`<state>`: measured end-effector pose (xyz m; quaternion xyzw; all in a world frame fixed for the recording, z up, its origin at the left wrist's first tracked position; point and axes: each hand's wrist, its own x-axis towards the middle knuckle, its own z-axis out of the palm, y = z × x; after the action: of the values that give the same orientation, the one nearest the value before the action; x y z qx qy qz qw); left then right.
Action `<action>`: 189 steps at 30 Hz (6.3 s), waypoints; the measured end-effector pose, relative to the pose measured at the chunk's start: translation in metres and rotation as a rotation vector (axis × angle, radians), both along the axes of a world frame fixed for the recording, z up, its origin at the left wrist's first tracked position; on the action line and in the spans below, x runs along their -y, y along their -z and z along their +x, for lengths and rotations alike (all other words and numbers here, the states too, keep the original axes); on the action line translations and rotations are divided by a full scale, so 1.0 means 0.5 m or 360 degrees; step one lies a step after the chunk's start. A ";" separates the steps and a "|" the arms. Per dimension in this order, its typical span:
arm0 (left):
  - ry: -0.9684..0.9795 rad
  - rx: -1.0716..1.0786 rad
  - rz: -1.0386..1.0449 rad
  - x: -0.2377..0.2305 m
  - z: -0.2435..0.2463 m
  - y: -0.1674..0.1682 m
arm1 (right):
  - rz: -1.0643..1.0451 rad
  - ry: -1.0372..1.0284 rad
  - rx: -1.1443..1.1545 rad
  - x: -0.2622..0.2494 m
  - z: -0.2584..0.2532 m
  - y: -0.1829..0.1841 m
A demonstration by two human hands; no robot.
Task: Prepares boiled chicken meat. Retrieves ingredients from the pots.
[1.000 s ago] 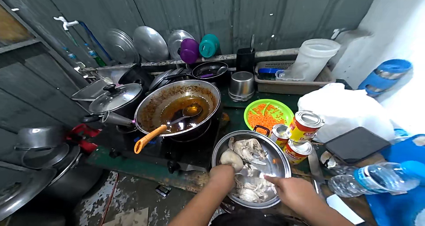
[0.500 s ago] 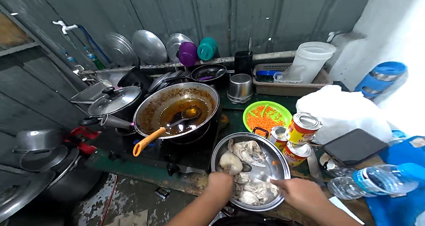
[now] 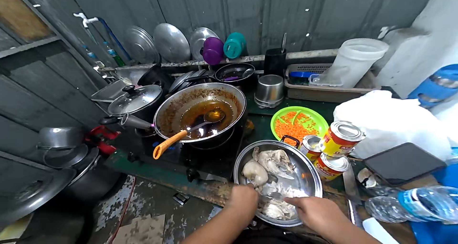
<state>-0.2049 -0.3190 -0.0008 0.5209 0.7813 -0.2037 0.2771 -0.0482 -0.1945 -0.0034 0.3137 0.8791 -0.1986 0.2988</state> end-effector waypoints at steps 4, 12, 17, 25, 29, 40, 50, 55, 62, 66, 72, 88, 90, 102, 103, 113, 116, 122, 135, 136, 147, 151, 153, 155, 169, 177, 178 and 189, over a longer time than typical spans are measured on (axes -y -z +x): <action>-0.0127 0.0005 -0.0046 0.021 -0.004 -0.040 | 0.0068 0.0016 -0.0007 -0.030 -0.007 -0.013; -0.0254 -0.0062 -0.0092 0.016 -0.036 -0.058 | 0.0075 -0.0085 -0.0049 0.001 -0.038 0.007; -0.0299 0.0039 -0.0059 -0.004 -0.031 -0.045 | 0.0007 -0.0106 -0.0089 0.010 0.000 -0.009; -0.0362 0.0228 0.0171 -0.017 -0.054 -0.033 | 0.0054 0.0072 -0.0094 -0.031 0.031 -0.025; -0.0289 0.0214 0.0248 -0.051 -0.039 -0.002 | 0.0127 0.0057 -0.0014 -0.005 0.017 0.008; -0.0237 0.0198 0.0232 -0.082 -0.044 0.004 | 0.0148 0.0172 0.0001 -0.011 0.003 0.009; -0.0275 0.0265 0.0176 -0.064 -0.066 -0.015 | 0.0015 0.0139 -0.0093 -0.001 0.044 -0.031; -0.0179 0.0214 0.0101 -0.053 -0.054 0.001 | 0.0071 0.0121 0.0042 0.001 0.020 0.009; -0.0214 0.0238 0.0149 -0.065 -0.053 0.009 | 0.0017 0.0050 0.0006 0.021 0.027 -0.010; -0.0234 0.0237 0.0227 -0.068 -0.059 -0.011 | 0.0119 0.0248 -0.0090 -0.041 0.015 -0.007; -0.0238 0.0202 0.0200 -0.100 -0.051 0.015 | 0.0053 0.0123 -0.0010 0.000 0.009 0.019; -0.0160 0.0303 0.0206 -0.101 -0.028 0.016 | 0.0116 0.0192 0.0170 0.000 0.025 -0.031; -0.0220 0.0246 0.0220 -0.091 -0.045 0.000 | 0.0050 0.0250 0.0037 -0.009 0.039 -0.026; -0.0175 0.0194 0.0128 -0.082 -0.066 0.015 | 0.0126 0.0224 -0.0026 0.010 0.037 -0.010; -0.0172 0.0202 0.0130 -0.079 -0.069 0.016 | 0.0137 0.0232 -0.0019 0.008 0.034 -0.012; -0.0271 0.0279 0.0226 -0.080 -0.076 0.004 | 0.0184 0.0188 0.0023 0.001 -0.012 0.020; -0.0298 0.0225 0.0169 -0.091 -0.069 0.012 | 0.0173 0.0105 0.0029 0.009 -0.011 0.013; -0.0301 0.0207 0.0114 -0.100 -0.065 0.018 | 0.0154 0.0135 -0.0119 -0.009 0.030 -0.017; -0.0242 0.0212 0.0124 -0.072 -0.066 0.026 | 0.0051 0.0050 -0.0036 0.015 0.026 0.012; -0.0262 0.0209 0.0128 -0.071 -0.068 0.026 | 0.0047 -0.0002 -0.0043 0.023 0.026 0.012; -0.0307 0.0304 0.0229 -0.064 -0.056 0.013 | 0.0151 0.0250 0.0007 -0.034 0.046 -0.017; -0.0210 0.0281 0.0179 -0.087 -0.032 0.026 | 0.0075 0.0147 0.0050 0.001 0.025 -0.011; -0.0182 0.0253 0.0164 -0.091 -0.039 0.012 | 0.0032 0.0161 -0.0003 -0.013 0.035 -0.012; -0.0194 0.0257 0.0177 -0.090 -0.051 0.001 | 0.0040 0.0214 -0.0095 -0.036 0.051 -0.015; -0.0098 0.0145 0.0049 -0.089 -0.043 0.003 | 0.0035 0.0167 -0.0004 -0.023 0.038 -0.004; -0.0037 0.0217 -0.0127 -0.025 -0.073 -0.057 | -0.0186 -0.0137 -0.0080 -0.011 0.041 -0.050; -0.0037 0.0181 -0.0165 -0.028 -0.065 -0.050 | -0.0155 -0.0159 -0.0049 -0.010 0.030 -0.037; -0.0460 0.0099 -0.0126 -0.035 -0.006 -0.006 | -0.0258 -0.0236 -0.0090 -0.041 0.062 -0.009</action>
<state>-0.2078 -0.3016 0.0024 0.3976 0.8305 -0.1763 0.3479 -0.0174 -0.1739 0.0012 0.2168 0.8891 -0.2552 0.3121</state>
